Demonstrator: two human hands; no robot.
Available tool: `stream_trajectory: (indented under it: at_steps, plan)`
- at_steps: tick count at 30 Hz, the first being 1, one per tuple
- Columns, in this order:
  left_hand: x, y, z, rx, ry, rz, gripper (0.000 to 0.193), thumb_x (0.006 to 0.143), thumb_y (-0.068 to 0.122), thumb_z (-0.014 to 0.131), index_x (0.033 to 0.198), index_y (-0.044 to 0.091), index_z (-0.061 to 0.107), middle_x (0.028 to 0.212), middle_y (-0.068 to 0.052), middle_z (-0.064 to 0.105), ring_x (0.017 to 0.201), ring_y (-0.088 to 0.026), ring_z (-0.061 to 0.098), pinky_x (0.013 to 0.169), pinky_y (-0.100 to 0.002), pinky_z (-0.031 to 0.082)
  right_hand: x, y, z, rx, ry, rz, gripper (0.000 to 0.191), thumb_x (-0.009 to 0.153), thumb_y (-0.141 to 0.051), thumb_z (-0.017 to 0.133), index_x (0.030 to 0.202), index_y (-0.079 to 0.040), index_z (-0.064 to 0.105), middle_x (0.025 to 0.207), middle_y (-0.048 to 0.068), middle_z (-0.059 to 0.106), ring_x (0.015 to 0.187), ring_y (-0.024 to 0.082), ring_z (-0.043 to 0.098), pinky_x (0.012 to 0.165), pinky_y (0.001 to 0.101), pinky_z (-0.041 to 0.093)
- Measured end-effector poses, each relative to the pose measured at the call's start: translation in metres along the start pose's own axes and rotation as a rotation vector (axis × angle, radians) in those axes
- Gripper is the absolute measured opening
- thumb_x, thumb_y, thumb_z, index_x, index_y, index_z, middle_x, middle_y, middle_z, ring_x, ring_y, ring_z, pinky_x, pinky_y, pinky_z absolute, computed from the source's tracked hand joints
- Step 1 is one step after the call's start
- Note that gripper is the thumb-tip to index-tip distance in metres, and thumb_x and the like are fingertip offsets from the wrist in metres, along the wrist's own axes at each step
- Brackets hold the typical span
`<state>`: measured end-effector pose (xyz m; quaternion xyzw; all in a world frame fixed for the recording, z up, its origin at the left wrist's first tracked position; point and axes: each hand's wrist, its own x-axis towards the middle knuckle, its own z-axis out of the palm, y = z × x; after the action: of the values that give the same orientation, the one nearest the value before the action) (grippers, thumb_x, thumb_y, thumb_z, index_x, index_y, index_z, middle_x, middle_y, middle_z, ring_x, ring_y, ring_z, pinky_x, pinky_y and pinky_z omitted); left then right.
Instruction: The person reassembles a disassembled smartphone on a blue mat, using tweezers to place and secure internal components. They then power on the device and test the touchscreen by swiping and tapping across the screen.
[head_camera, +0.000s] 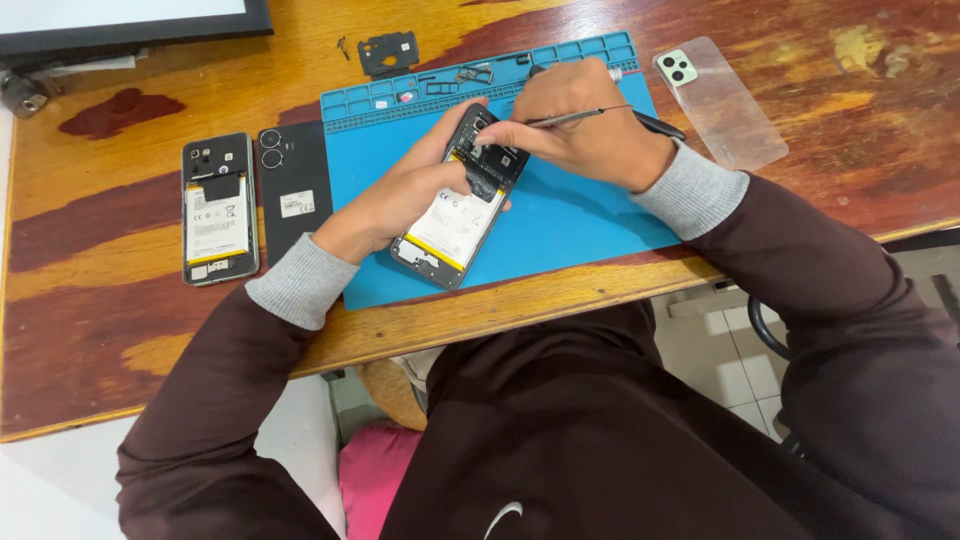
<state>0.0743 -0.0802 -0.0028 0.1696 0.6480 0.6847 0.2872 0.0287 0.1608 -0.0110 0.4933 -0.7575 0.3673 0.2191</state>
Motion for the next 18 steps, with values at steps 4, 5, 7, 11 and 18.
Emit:
stream_trajectory:
  at_steps: [4, 5, 7, 11, 18]
  plan:
    - [-0.001, 0.001, 0.000, -0.028, -0.003, -0.009, 0.086, 0.084, 0.002, 0.048, 0.163, 0.011, 0.014, 0.126, -0.021, 0.064, 0.099, -0.028, 0.076, 0.079, -0.032, 0.063, 0.002, -0.005, 0.001, -0.036, -0.029, 0.094, 0.035, 0.100, -0.020, 0.082, 0.075, 0.001, 0.069, 0.068, 0.014, 0.063, 0.060, 0.027, 0.059, 0.058, 0.0366, 0.044]
    - [-0.001, 0.001, -0.001, -0.027, -0.002, -0.011, 0.086, 0.085, 0.002, 0.048, 0.163, 0.011, 0.014, 0.126, -0.022, 0.064, 0.099, -0.028, 0.076, 0.080, -0.032, 0.063, 0.003, -0.007, 0.002, -0.007, -0.001, 0.073, 0.028, 0.102, -0.019, 0.081, 0.082, -0.001, 0.073, 0.074, 0.013, 0.067, 0.063, 0.025, 0.063, 0.060, 0.0349, 0.046]
    - [0.000, 0.001, -0.001, -0.026, -0.008, -0.008, 0.085, 0.085, 0.002, 0.048, 0.163, 0.011, 0.015, 0.126, -0.021, 0.064, 0.099, -0.028, 0.077, 0.080, -0.032, 0.063, 0.005, -0.011, 0.005, 0.118, 0.002, 0.152, 0.018, 0.103, -0.017, 0.078, 0.095, -0.002, 0.076, 0.080, 0.010, 0.072, 0.066, 0.020, 0.068, 0.060, 0.0311, 0.051]
    - [0.002, 0.000, -0.003, -0.031, -0.021, 0.005, 0.084, 0.085, 0.001, 0.048, 0.163, 0.010, 0.017, 0.128, -0.020, 0.063, 0.101, -0.027, 0.076, 0.082, -0.033, 0.063, 0.009, -0.017, 0.007, 0.342, -0.064, 0.436, 0.013, 0.101, -0.014, 0.073, 0.100, -0.003, 0.079, 0.079, 0.007, 0.076, 0.066, 0.013, 0.072, 0.061, 0.0274, 0.057]
    - [0.002, -0.001, -0.004, 0.000, -0.014, -0.007, 0.074, 0.094, 0.004, 0.052, 0.160, 0.010, 0.019, 0.129, -0.018, 0.062, 0.102, -0.026, 0.076, 0.085, -0.034, 0.063, 0.014, -0.011, -0.011, 0.622, -0.244, 0.348, 0.017, 0.104, -0.014, 0.069, 0.110, 0.001, 0.076, 0.095, 0.010, 0.077, 0.087, 0.014, 0.075, 0.082, 0.0289, 0.063]
